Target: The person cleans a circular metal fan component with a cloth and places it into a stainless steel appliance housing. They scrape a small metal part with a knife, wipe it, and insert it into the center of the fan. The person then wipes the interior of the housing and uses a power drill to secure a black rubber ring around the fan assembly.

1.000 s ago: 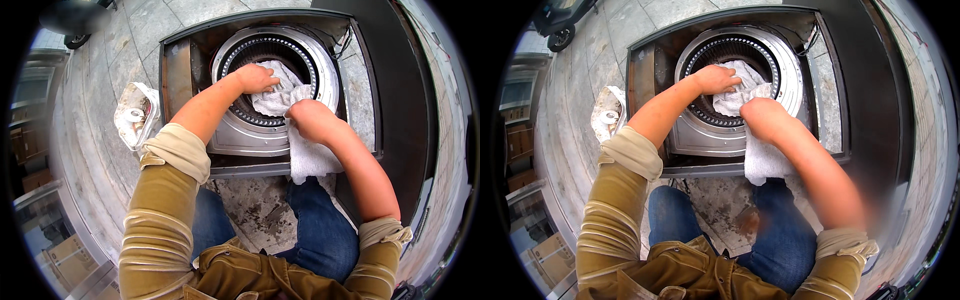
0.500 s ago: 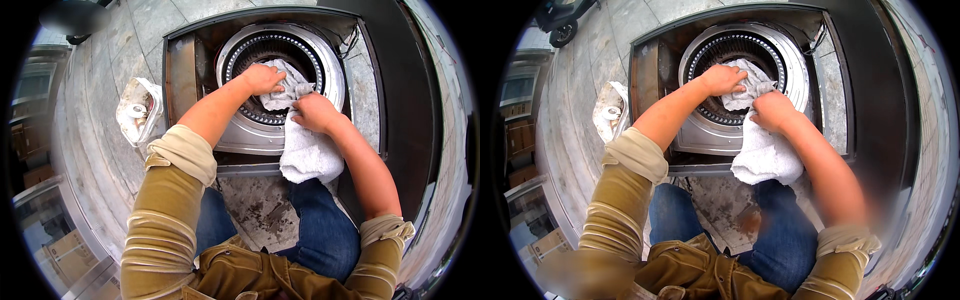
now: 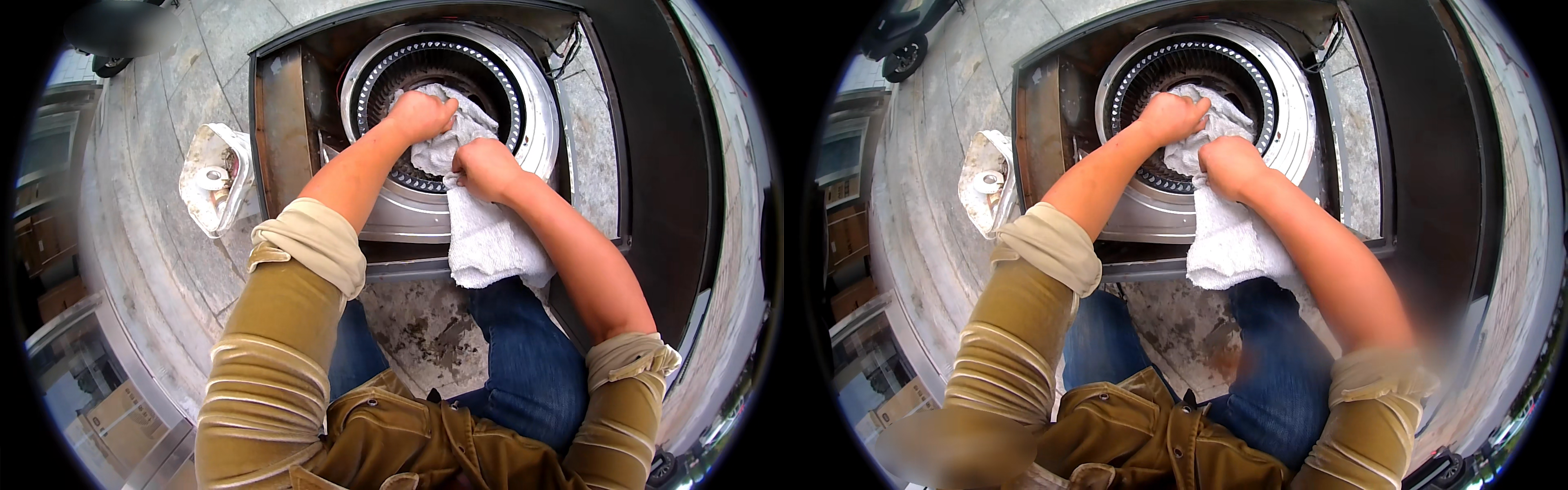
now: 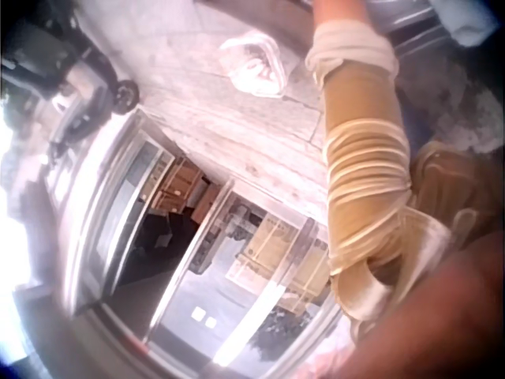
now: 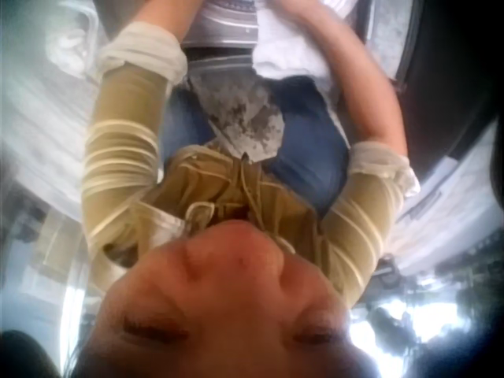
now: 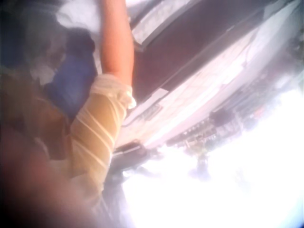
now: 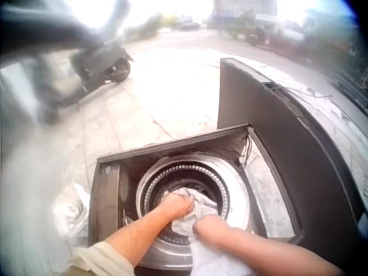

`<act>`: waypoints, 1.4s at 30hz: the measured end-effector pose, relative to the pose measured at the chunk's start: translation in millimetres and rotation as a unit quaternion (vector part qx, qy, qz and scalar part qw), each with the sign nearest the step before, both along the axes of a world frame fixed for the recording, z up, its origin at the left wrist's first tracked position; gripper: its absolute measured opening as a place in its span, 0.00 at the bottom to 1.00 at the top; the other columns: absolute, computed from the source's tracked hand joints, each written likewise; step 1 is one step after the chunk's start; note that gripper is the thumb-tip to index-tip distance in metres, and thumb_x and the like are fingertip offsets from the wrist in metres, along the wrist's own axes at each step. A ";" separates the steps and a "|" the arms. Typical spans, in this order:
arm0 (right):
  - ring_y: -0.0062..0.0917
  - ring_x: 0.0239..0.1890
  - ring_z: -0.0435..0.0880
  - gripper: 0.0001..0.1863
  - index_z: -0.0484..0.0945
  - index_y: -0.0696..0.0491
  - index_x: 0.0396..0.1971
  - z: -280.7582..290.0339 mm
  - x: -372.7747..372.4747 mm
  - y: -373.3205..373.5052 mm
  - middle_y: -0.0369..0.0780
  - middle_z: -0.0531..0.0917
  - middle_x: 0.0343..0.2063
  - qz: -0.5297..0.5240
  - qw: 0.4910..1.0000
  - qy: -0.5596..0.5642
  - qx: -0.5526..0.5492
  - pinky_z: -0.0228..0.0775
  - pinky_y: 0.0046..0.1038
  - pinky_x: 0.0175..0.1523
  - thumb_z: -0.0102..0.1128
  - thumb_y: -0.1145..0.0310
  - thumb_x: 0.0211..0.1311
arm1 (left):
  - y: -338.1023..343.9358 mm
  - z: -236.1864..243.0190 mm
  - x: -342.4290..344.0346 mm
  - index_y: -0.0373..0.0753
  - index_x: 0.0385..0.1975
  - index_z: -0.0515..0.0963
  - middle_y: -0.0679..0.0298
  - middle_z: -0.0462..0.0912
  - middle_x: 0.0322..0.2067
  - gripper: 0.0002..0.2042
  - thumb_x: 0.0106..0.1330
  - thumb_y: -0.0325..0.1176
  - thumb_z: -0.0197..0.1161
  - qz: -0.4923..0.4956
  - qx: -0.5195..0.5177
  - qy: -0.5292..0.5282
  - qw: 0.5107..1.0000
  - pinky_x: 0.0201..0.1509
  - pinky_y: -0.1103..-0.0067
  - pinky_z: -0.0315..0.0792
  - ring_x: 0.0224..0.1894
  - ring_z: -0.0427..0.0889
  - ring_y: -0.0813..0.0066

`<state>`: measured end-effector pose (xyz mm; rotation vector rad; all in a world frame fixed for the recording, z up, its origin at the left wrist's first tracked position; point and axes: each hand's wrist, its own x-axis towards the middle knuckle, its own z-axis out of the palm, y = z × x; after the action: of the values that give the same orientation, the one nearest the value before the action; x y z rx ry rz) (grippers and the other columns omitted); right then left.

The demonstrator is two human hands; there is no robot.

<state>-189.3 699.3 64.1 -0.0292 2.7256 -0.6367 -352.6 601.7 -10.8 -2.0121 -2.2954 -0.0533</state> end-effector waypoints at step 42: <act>0.40 0.37 0.83 0.09 0.84 0.52 0.33 6.3 3.9 -3.9 0.46 0.84 0.30 -0.038 0.997 0.021 -0.058 0.74 0.37 0.46 0.64 0.67 0.52 | -7.2 41.1 13.4 0.46 0.41 0.77 0.51 0.81 0.33 0.13 0.67 0.45 0.53 0.082 -0.068 -0.095 0.990 0.33 0.63 0.77 0.32 0.83 0.56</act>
<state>-185.4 695.4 70.3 0.0339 2.7370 -0.8239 -339.2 594.5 30.3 -1.9480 -2.6430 -0.0825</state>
